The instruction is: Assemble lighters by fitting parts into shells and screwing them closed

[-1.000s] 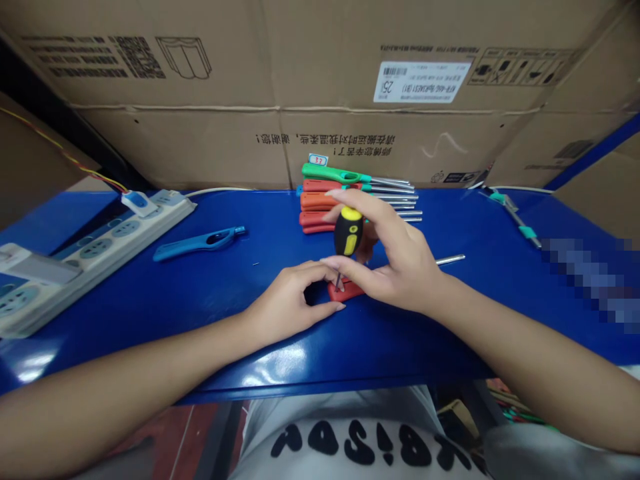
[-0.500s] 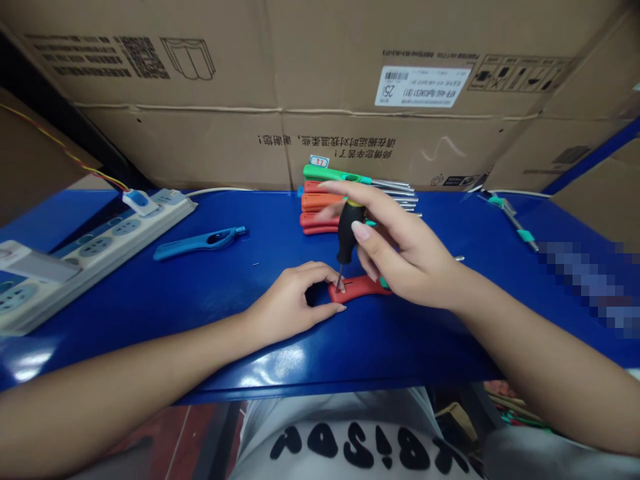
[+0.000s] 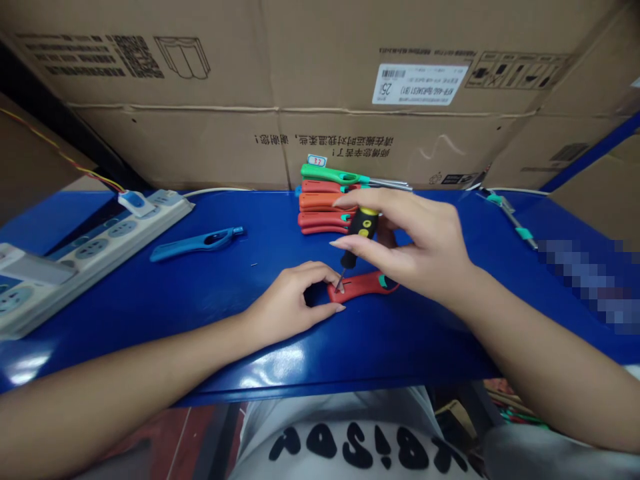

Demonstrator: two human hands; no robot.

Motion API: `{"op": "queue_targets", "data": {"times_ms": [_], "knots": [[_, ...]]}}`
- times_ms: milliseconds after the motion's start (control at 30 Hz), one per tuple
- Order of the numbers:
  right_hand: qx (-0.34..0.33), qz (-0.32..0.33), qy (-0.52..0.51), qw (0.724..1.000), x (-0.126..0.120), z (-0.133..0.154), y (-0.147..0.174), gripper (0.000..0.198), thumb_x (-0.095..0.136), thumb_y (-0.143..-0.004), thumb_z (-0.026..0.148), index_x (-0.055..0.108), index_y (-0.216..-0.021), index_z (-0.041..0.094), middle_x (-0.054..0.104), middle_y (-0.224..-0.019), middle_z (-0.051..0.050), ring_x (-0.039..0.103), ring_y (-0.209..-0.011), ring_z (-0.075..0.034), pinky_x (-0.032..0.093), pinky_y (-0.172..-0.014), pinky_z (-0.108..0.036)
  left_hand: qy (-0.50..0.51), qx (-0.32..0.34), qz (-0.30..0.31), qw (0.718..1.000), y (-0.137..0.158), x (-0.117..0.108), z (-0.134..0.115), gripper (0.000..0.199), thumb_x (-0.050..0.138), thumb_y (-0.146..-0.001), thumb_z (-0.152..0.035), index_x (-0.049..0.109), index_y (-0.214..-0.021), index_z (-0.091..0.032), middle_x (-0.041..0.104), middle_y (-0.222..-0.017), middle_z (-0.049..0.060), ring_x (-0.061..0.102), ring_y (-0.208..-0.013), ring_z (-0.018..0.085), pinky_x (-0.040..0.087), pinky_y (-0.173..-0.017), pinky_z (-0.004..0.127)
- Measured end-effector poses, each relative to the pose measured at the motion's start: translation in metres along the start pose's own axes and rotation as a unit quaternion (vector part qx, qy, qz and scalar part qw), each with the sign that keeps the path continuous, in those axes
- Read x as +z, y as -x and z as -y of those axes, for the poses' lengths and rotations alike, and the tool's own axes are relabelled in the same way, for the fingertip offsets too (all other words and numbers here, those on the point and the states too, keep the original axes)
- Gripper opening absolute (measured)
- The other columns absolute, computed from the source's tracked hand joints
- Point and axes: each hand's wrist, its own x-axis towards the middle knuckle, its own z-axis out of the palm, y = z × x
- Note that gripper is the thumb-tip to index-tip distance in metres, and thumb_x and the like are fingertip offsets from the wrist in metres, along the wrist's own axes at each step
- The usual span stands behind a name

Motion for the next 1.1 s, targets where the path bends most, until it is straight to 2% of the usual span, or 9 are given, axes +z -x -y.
{"op": "queue_targets", "data": {"times_ms": [100, 233, 433, 600, 667, 800, 967, 1033, 1100], "knots": [[-0.028, -0.028, 0.045, 0.998, 0.0002, 0.0005, -0.0007, 0.031, 0.06, -0.099, 0.041, 0.07, -0.117, 0.018, 0.076, -0.107, -0.007, 0.072, -0.095, -0.019, 0.059, -0.085, -0.031, -0.004, 0.005, -0.007, 1.0, 0.0001, -0.0002, -0.0001, 0.018, 0.08, -0.082, -0.019, 0.068, -0.096, -0.019, 0.074, -0.099, 0.002, 0.07, -0.096, 0.018, 0.053, -0.092, 0.032], [0.003, 0.037, -0.042, 0.998, -0.001, 0.0012, -0.0029, 0.037, 0.038, -0.108, 0.03, 0.06, -0.136, 0.023, 0.076, -0.109, -0.003, 0.072, -0.083, -0.013, 0.06, -0.077, -0.029, 0.0, 0.0, 0.001, 1.0, -0.0006, -0.0005, -0.0014, 0.015, 0.078, -0.084, -0.02, 0.068, -0.095, -0.019, 0.074, -0.101, 0.003, 0.07, -0.097, 0.019, 0.053, -0.092, 0.033], [-0.014, -0.027, 0.055, 0.998, -0.0021, -0.0021, 0.0, 0.033, 0.062, -0.095, 0.05, 0.074, -0.11, 0.023, 0.077, -0.099, -0.007, 0.072, -0.089, -0.021, 0.06, -0.079, -0.035, -0.001, 0.004, -0.004, 1.0, -0.0007, -0.0005, -0.0012, 0.016, 0.079, -0.083, -0.019, 0.068, -0.095, -0.02, 0.075, -0.099, 0.002, 0.07, -0.097, 0.019, 0.053, -0.092, 0.034], [0.016, 0.043, -0.053, 0.998, -0.0005, 0.0026, -0.0017, 0.037, 0.038, -0.107, 0.032, 0.058, -0.138, 0.025, 0.072, -0.122, -0.005, 0.072, -0.084, -0.013, 0.06, -0.076, -0.03, -0.005, 0.004, -0.001, 1.0, -0.001, 0.0001, -0.0003, 0.017, 0.08, -0.083, -0.02, 0.069, -0.096, -0.019, 0.074, -0.099, 0.002, 0.07, -0.094, 0.019, 0.054, -0.091, 0.033], [0.007, 0.046, -0.052, 0.998, -0.0009, 0.0022, -0.0018, 0.034, 0.046, -0.105, 0.035, 0.061, -0.134, 0.025, 0.075, -0.112, -0.003, 0.071, -0.079, -0.013, 0.06, -0.074, -0.029, -0.008, 0.005, -0.003, 1.0, -0.0011, 0.0004, 0.0, 0.017, 0.08, -0.083, -0.02, 0.069, -0.096, -0.02, 0.075, -0.099, 0.002, 0.07, -0.095, 0.019, 0.053, -0.091, 0.033], [-0.052, -0.017, 0.063, 0.997, -0.0013, -0.0002, 0.0008, 0.031, 0.066, -0.093, 0.047, 0.072, -0.111, 0.021, 0.077, -0.098, -0.005, 0.072, -0.083, -0.019, 0.059, -0.076, -0.032, -0.009, 0.007, -0.004, 1.0, -0.0007, 0.0003, 0.0, 0.018, 0.08, -0.082, -0.018, 0.068, -0.096, -0.019, 0.075, -0.098, 0.002, 0.07, -0.095, 0.019, 0.053, -0.091, 0.032], [0.023, 0.063, -0.063, 0.996, 0.0035, 0.0027, 0.0009, 0.041, 0.035, -0.107, 0.028, 0.049, -0.145, 0.023, 0.065, -0.135, -0.008, 0.07, -0.083, -0.012, 0.059, -0.069, -0.026, -0.006, 0.007, 0.0, 1.0, -0.0001, -0.0002, -0.0002, 0.016, 0.079, -0.084, -0.021, 0.068, -0.095, -0.019, 0.074, -0.098, 0.002, 0.07, -0.095, 0.019, 0.054, -0.09, 0.033], [0.039, 0.069, -0.085, 0.993, 0.0054, 0.0013, 0.0007, 0.04, 0.04, -0.106, 0.03, 0.048, -0.145, 0.024, 0.067, -0.132, -0.007, 0.071, -0.084, -0.012, 0.059, -0.07, -0.025, -0.007, 0.006, 0.0, 1.0, 0.0, 0.0, 0.0002, 0.017, 0.079, -0.083, -0.02, 0.068, -0.095, -0.019, 0.074, -0.098, 0.002, 0.069, -0.095, 0.019, 0.054, -0.09, 0.033], [0.016, 0.028, -0.028, 0.999, 0.0059, -0.0016, 0.0012, 0.037, 0.058, -0.1, 0.041, 0.061, -0.131, 0.022, 0.072, -0.121, -0.007, 0.072, -0.089, -0.016, 0.06, -0.076, -0.028, -0.007, 0.008, -0.003, 1.0, 0.0002, 0.0004, 0.0007, 0.017, 0.079, -0.083, -0.019, 0.067, -0.096, -0.019, 0.074, -0.098, 0.002, 0.07, -0.095, 0.019, 0.053, -0.091, 0.033]]}}
